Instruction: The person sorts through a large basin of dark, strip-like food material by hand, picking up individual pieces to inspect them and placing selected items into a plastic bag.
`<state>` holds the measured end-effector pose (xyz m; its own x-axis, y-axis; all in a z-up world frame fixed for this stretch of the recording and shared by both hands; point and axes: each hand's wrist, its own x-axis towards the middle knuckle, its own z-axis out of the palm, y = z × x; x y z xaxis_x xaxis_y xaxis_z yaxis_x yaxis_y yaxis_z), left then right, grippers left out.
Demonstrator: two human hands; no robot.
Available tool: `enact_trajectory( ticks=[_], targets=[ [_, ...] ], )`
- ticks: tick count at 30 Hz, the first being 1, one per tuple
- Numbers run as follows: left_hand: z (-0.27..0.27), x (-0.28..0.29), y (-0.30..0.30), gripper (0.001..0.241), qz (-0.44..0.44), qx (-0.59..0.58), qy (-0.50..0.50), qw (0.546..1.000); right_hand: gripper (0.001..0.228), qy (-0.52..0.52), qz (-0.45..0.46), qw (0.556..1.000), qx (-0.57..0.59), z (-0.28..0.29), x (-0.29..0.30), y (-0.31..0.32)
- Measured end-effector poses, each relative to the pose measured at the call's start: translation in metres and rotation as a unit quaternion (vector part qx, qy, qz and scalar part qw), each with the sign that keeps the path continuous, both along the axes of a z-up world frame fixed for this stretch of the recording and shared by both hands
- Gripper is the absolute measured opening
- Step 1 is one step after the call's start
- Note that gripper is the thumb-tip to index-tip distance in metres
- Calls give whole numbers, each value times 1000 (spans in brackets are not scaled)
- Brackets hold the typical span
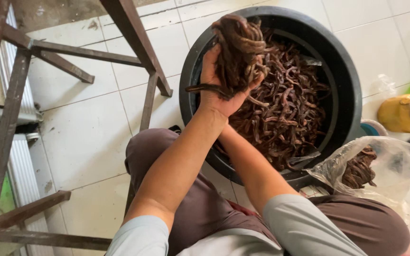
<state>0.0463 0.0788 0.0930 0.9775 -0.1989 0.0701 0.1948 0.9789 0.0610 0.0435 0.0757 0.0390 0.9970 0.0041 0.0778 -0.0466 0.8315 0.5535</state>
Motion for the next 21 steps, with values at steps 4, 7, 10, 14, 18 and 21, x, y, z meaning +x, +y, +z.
enact_trajectory(
  ticks=[4,7,10,14,18,21],
  targets=[
    [2,-5,1,52,1,-1,-21,1000,60,2,27,999,-34,-45,10,-6],
    [3,-6,5,51,13,35,52,998,64,88,150,975,-140,-84,14,-36],
    [5,3,6,49,42,40,51,997,48,-46,49,728,-682,-94,13,-101],
    [2,3,3,47,-1,13,41,999,31,-25,89,419,-903,-58,4,-206],
    [-3,-3,-6,50,-30,39,41,998,35,-17,112,523,-844,-10,-8,-273],
    [-15,-14,-23,47,-65,39,9,997,36,-16,97,596,-797,15,-18,-300]
  ],
)
